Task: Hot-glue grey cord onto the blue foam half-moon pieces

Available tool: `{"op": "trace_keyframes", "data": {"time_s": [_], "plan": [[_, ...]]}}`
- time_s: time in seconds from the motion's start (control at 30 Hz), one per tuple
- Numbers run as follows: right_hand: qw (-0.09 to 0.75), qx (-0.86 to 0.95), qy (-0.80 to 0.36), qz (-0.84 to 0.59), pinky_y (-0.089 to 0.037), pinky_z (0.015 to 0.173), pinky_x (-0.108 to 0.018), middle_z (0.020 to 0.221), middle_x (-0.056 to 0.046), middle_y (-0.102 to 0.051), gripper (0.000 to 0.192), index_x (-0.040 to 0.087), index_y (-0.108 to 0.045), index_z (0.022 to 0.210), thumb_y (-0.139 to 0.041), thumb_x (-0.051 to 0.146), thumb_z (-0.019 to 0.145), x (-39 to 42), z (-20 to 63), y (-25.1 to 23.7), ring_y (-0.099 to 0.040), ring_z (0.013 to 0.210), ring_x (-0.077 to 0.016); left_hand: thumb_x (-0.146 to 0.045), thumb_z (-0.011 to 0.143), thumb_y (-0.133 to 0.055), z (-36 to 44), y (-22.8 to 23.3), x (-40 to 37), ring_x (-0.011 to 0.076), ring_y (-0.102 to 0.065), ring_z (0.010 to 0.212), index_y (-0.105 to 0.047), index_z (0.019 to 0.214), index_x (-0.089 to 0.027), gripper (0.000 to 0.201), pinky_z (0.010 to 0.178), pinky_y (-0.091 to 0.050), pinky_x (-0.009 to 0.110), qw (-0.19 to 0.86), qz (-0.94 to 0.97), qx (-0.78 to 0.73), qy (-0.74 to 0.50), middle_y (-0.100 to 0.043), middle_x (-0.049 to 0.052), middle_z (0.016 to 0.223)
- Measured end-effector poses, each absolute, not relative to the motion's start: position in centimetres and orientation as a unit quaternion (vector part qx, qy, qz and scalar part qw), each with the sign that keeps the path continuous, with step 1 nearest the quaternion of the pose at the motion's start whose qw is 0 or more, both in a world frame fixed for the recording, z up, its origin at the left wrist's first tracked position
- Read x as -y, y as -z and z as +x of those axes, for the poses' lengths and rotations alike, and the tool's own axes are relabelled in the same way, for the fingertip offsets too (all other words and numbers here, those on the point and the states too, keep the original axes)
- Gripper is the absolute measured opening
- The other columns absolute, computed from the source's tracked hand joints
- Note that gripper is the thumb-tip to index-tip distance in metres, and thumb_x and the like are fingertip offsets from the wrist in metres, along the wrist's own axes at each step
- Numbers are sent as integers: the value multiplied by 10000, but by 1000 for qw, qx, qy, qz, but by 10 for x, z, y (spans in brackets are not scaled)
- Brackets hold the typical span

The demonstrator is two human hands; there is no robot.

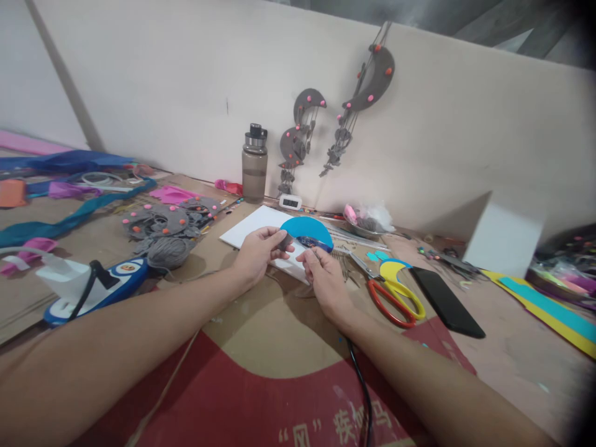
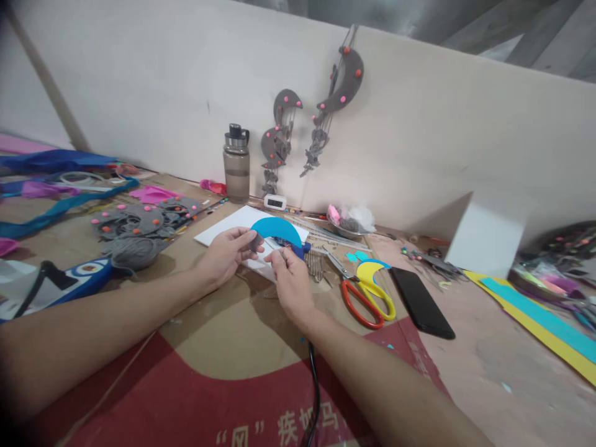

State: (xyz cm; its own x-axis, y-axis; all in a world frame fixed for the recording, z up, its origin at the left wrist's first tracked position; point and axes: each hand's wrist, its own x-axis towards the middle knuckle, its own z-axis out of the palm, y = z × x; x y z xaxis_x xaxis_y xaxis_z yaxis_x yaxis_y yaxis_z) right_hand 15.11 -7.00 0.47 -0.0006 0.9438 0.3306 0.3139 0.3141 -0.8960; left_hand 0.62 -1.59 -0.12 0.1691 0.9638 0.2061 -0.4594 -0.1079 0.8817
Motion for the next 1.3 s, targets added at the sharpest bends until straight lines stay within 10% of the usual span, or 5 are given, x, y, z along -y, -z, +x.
{"op": "trace_keyframes", "data": {"time_s": [0.33, 0.87, 1.3], "plan": [[282, 904, 20, -322, -341, 637, -261, 723, -39, -567, 338, 169, -540, 737, -314, 308, 946, 93, 142, -9, -466, 678, -138, -325, 693, -700, 6, -5, 15, 129, -627, 645, -569, 766, -113, 259, 532, -465, 215, 608, 425, -308, -595, -645, 54, 749], [280, 932, 190, -131, -298, 681, -345, 695, -16, -564, 339, 188, -559, 743, -429, 470, 877, 111, 139, -29, -436, 690, -157, -326, 718, -685, 4, -3, 13, 110, -623, 633, -594, 778, -118, 235, 542, -469, 192, 613, 425, -315, -587, -650, 54, 717], [314, 804, 82, -498, -337, 770, -328, 846, -54, -572, 166, 188, -550, 793, -427, 244, 888, 74, 156, -17, -477, 862, -189, -281, 730, -676, -3, 0, 1, 112, -633, 650, -592, 795, -107, 203, 536, -485, 192, 611, 401, -274, -626, -651, 54, 753]]}}
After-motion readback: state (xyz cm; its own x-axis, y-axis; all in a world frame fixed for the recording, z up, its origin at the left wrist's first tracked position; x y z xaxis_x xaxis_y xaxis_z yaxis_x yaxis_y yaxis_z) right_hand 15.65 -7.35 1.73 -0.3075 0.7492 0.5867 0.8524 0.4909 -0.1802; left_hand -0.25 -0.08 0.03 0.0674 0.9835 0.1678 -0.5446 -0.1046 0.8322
